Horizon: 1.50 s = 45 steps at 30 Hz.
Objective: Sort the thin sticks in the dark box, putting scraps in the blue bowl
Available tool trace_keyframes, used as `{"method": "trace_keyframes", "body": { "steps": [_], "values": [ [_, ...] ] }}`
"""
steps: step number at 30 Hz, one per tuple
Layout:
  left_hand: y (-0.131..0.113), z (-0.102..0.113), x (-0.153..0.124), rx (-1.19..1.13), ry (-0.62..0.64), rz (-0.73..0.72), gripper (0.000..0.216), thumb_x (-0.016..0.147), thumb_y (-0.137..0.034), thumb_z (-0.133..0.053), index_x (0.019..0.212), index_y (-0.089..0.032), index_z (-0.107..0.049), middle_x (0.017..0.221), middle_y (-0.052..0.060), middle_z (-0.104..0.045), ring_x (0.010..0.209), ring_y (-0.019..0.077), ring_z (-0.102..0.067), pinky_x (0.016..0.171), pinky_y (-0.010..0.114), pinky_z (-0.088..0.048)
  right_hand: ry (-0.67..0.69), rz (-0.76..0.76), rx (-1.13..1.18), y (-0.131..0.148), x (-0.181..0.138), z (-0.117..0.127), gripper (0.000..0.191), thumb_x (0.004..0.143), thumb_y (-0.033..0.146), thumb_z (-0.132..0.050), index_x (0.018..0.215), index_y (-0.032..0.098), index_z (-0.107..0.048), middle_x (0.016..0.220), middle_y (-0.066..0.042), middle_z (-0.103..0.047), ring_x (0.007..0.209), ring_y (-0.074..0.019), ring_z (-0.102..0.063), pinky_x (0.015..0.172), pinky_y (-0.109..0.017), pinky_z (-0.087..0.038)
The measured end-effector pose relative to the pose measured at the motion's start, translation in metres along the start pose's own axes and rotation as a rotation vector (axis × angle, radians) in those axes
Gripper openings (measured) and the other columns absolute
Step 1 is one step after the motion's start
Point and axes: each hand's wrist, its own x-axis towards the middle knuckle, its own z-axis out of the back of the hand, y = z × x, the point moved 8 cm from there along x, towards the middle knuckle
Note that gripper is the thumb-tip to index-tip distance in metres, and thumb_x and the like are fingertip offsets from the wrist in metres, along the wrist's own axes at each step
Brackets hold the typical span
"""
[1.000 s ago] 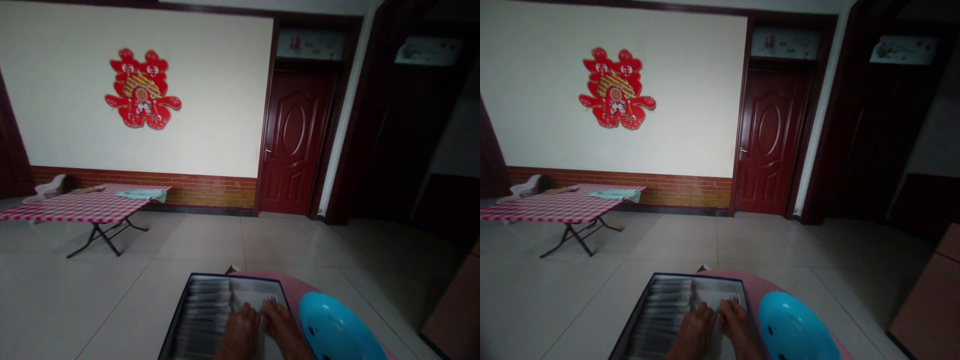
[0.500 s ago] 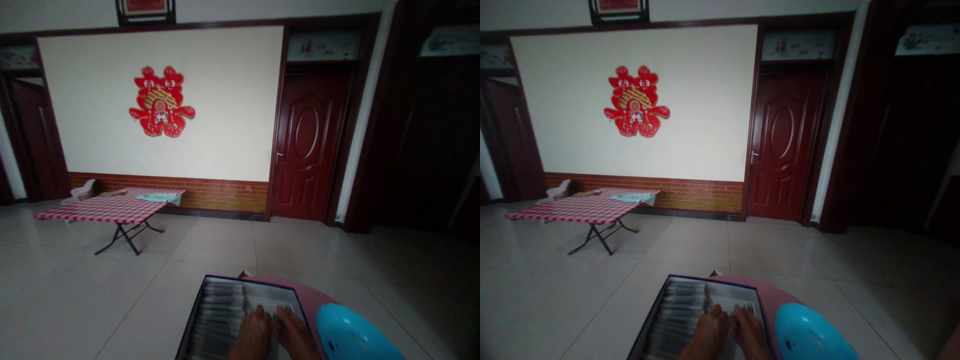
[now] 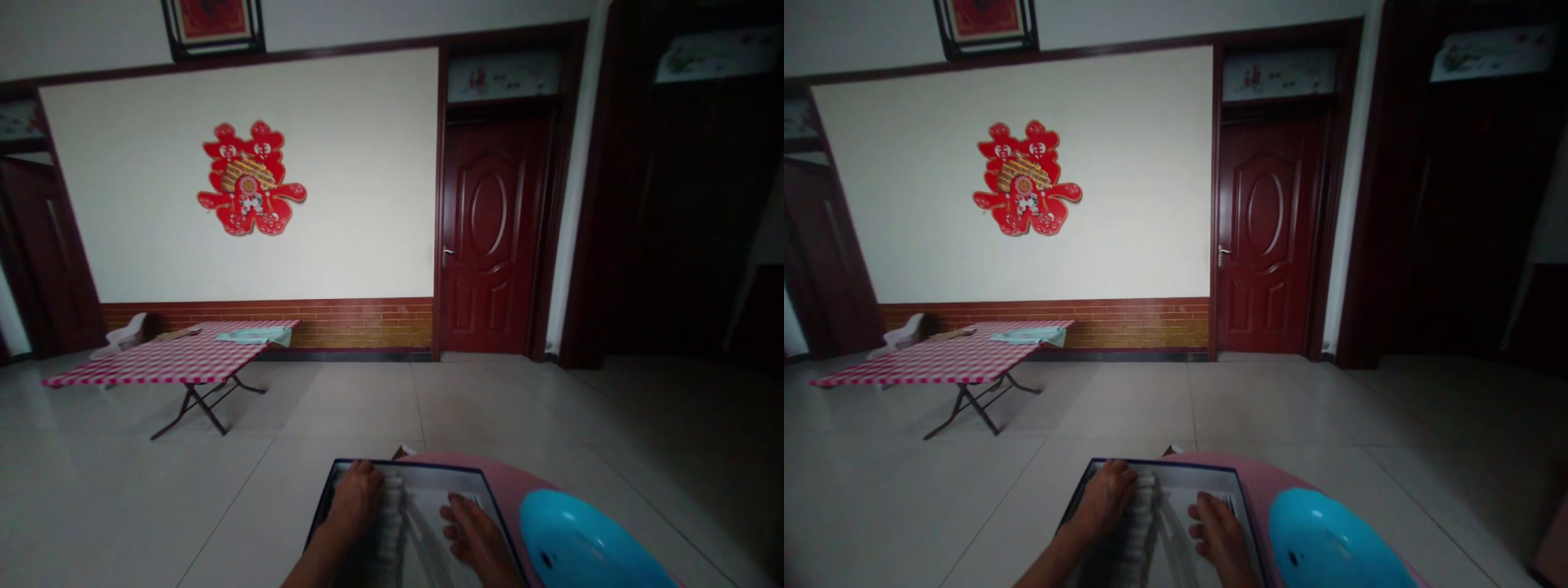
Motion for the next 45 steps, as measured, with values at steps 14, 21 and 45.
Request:
{"method": "trace_keyframes", "body": {
  "steps": [14, 21, 45],
  "values": [
    [-0.002, -0.004, -0.002, 0.022, -0.082, 0.043, 0.036, 0.089, -0.01, -0.04, 0.112, -0.02, -0.066, 0.113, 0.009, -0.064, 0.107, 0.0227, -0.055, 0.093, 0.033, -0.04, 0.023, 0.371, -0.983, -0.002, -0.011, -0.013, 0.014, 0.07, 0.018, -0.055, 0.069, 0.019, -0.069, 0.078, -0.012, -0.072, 0.075, -0.0242, -0.065, 0.068, -0.031, -0.041],
    [-0.048, -0.015, 0.001, -0.163, -0.193, -0.017, 0.036, 0.09, -0.014, -0.038, 0.111, -0.021, -0.067, 0.109, 0.007, -0.066, 0.103, 0.0229, -0.057, 0.088, 0.033, -0.045, 0.07, 0.302, -1.009, 0.002, -0.033, -0.019, 0.022, 0.062, 0.02, -0.062, 0.083, 0.02, -0.068, 0.091, -0.013, -0.073, 0.082, -0.0275, -0.066, 0.067, -0.032, -0.041],
    [-0.072, -0.053, -0.012, -0.292, -0.501, -0.196, 0.029, 0.09, -0.023, -0.04, 0.099, -0.02, -0.068, 0.088, 0.009, -0.072, 0.07, 0.0185, -0.069, 0.062, 0.026, -0.053, -0.138, 0.364, -0.935, 0.0, -0.014, -0.006, 0.018, 0.078, 0.014, -0.05, 0.086, 0.018, -0.066, 0.088, -0.01, -0.073, 0.083, -0.0231, -0.068, 0.07, -0.028, -0.046]
  ]
}}
